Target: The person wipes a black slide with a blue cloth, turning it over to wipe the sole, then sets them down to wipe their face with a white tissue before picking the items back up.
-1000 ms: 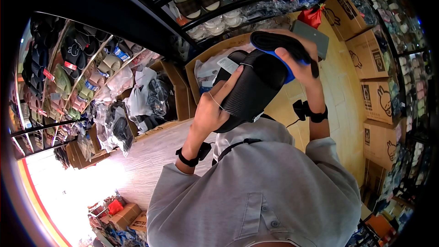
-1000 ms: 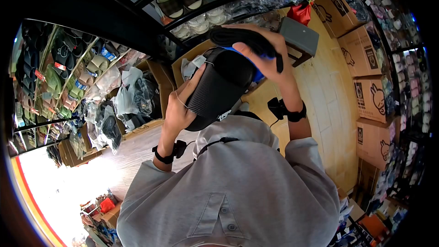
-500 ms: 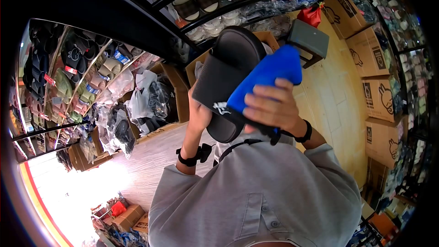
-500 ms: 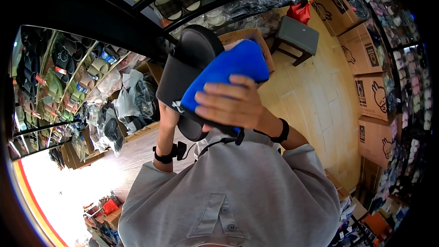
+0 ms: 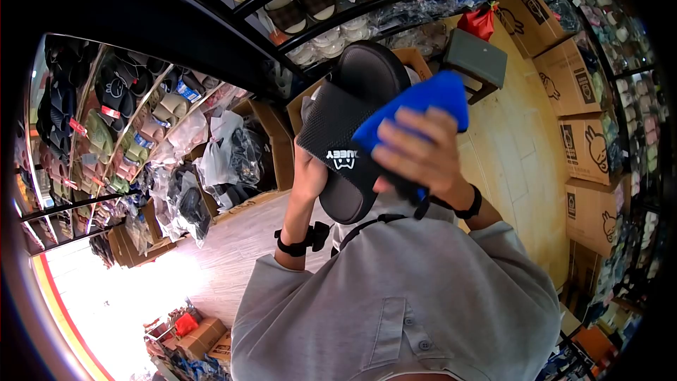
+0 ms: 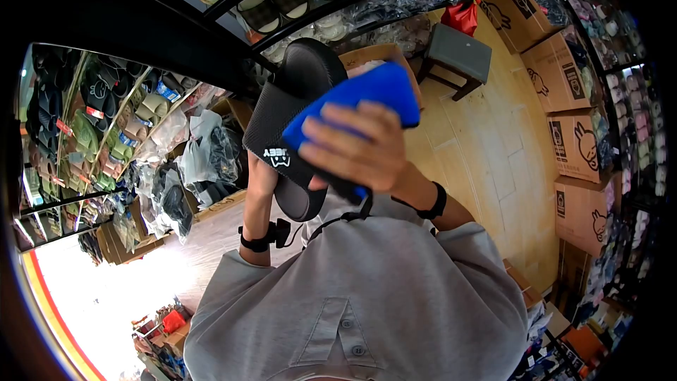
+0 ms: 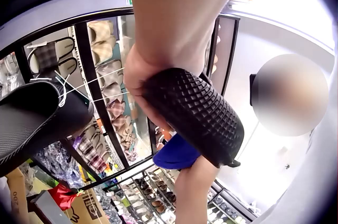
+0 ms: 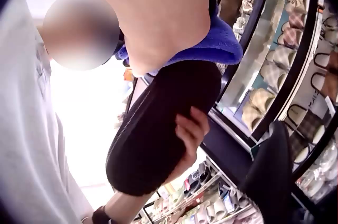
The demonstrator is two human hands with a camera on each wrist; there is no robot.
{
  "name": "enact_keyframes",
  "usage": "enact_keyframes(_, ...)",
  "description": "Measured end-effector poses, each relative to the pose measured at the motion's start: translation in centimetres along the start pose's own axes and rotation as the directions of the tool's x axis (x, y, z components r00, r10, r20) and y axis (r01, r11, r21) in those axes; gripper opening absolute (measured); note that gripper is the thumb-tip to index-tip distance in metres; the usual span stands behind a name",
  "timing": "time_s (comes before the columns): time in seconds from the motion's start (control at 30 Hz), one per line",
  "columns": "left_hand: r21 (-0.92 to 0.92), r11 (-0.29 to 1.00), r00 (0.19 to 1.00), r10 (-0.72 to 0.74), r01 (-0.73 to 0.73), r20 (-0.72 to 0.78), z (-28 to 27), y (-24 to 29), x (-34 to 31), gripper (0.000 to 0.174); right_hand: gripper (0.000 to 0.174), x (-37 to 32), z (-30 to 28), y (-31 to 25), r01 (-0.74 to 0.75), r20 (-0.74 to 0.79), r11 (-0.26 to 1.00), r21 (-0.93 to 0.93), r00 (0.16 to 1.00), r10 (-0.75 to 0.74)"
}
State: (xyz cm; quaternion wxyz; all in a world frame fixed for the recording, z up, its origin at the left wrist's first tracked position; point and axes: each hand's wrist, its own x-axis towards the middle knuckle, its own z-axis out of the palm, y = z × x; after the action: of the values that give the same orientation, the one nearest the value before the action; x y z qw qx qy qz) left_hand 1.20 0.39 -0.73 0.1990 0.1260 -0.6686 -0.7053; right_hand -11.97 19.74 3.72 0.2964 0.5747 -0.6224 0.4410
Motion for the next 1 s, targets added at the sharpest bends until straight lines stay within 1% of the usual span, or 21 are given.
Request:
enact_keyframes(0.03, -0.032, 0.998, 0.998, 0.048, -0.049, -0.049, 0.3, 0.2, 0.1, 0.046, 0.039, -0.6, 0.5, -0.7, 0.073, 0.015, 0.997, 0.017, 0.997, -0.074)
enact_keyframes(0.07, -0.031, 0.998, 0.998, 0.049, -0.05, -0.049, 0.3, 0.3, 0.0, 0.046, 0.036, -1.2, 0.8, -1.3, 0.15, 0.047, 0.988, 0.02, 0.987, -0.151)
enact_keyframes(0.13, -0.022, 1.0, 0.999, -0.018, 0.017, -0.038, 0.0, 0.1, -0.2, 0.049, 0.032, -1.7, 1.0, -1.5, 0.261, 0.081, 0.965, 0.031, 0.961, -0.263)
enact_keyframes(0.23, 0.018, 0.998, 0.999, -0.054, 0.054, 0.003, -0.3, -0.3, -0.4, 0.051, 0.032, -0.9, -0.6, 0.4, 0.209, 0.147, 0.978, 0.027, 0.966, -0.21)
enact_keyframes(0.27, -0.031, 0.988, 0.987, -0.151, 0.149, -0.049, 0.2, 0.4, -0.6, 0.052, 0.033, -1.0, -0.5, 1.0, 0.166, 0.114, 0.985, -0.033, 0.98, -0.162)
enact_keyframes(0.3, -0.085, 0.967, 0.964, -0.248, 0.24, -0.096, 0.5, 0.8, -0.7, 0.052, 0.039, -0.2, -0.5, 1.4, 0.088, 0.016, 0.996, -0.01, 0.996, -0.087)
enact_keyframes(0.37, -0.039, 0.978, 0.977, -0.206, 0.204, -0.063, -0.1, -0.6, -0.7, 0.052, 0.044, 0.0, -0.2, 1.6, -0.071, -0.092, 0.997, -0.016, 0.993, 0.07)
enact_keyframes(0.43, -0.043, 0.972, 0.97, -0.234, 0.231, -0.066, 0.3, 0.2, -0.5, 0.052, 0.042, -0.8, -0.1, 0.5, -0.054, -0.064, 0.997, -0.055, 0.997, 0.05)
enact_keyframes(0.5, -0.084, 0.97, 0.967, -0.234, 0.226, -0.098, 0.8, 0.6, 0.1, 0.051, 0.036, -2.1, 0.7, -1.2, 0.074, 0.012, 0.997, -0.038, 0.997, -0.073)
enact_keyframes(0.57, -0.125, 0.967, 0.963, -0.239, 0.223, -0.125, 0.9, 0.6, 0.1, 0.05, 0.029, -2.7, 0.7, -2.0, 0.238, 0.124, 0.971, 0.016, 0.963, -0.238)
enact_keyframes(0.6, -0.111, 0.962, 0.958, -0.261, 0.248, -0.121, 0.7, 0.4, 0.1, 0.049, 0.026, -2.6, 0.8, -2.2, 0.294, 0.124, 0.955, 0.031, 0.947, -0.296)
enact_keyframes(0.67, -0.121, 0.958, 0.955, -0.273, 0.259, -0.117, 0.1, -0.5, -0.2, 0.048, 0.029, -2.1, 0.2, -1.8, 0.278, 0.128, 0.961, 0.015, 0.952, -0.277)
enact_keyframes(0.73, -0.088, 0.961, 0.957, -0.269, 0.261, -0.108, 0.2, 0.6, -0.3, 0.048, 0.031, -1.4, -0.9, -0.7, 0.22, 0.125, 0.975, -0.022, 0.969, -0.215)
enact_keyframes(0.77, -0.056, 0.964, 0.959, -0.264, 0.259, -0.103, 0.2, 1.0, -0.4, 0.048, 0.032, -1.7, -0.7, -0.2, 0.155, 0.059, 0.986, -0.064, 0.987, -0.151)
enact_keyframes(0.8, -0.055, 0.98, 0.975, -0.198, 0.193, -0.099, -0.1, 0.7, -0.7, 0.045, 0.035, -1.3, -0.5, 0.2, 0.077, -0.019, 0.995, -0.059, 0.997, -0.078)
enact_keyframes(0.83, -0.056, 0.98, 0.975, -0.197, 0.193, -0.103, -0.7, 0.6, -0.8, 0.045, 0.039, -1.0, -0.4, 0.5, -0.001, -0.096, 0.999, -0.046, 0.995, -0.003)
enact_keyframes(0.87, -0.034, 0.984, 0.982, -0.175, 0.173, -0.069, -1.2, 0.6, -0.8, 0.042, 0.045, -1.1, 0.0, 0.8, -0.012, -0.13, 0.997, -0.074, 0.992, 0.002)
enact_keyframes(0.9, -0.012, 0.988, 0.988, -0.153, 0.153, -0.034, -1.5, 0.6, -0.8, 0.04, 0.045, -1.3, 0.1, 0.5, -0.011, -0.129, 0.997, -0.07, 0.992, 0.002)
enact_keyframes(0.93, 0.005, 0.995, 0.993, -0.1, 0.1, -0.063, -1.4, 0.6, -0.8, 0.038, 0.041, -1.5, 0.1, -0.3, 0.025, -0.072, 0.998, -0.061, 0.997, -0.03)
enact_keyframes(0.97, 0.005, 0.995, 0.993, -0.101, 0.102, -0.062, -1.3, 0.5, -0.5, 0.038, 0.037, -1.8, 0.2, -1.0, 0.061, -0.015, 0.997, -0.053, 0.998, -0.062)
enact_keyframes(1.0, -0.066, 0.994, 0.992, -0.096, 0.091, -0.078, -1.1, 0.4, -0.1, 0.038, 0.033, -2.1, 0.4, -1.8, 0.126, 0.048, 0.992, -0.016, 0.991, -0.125)
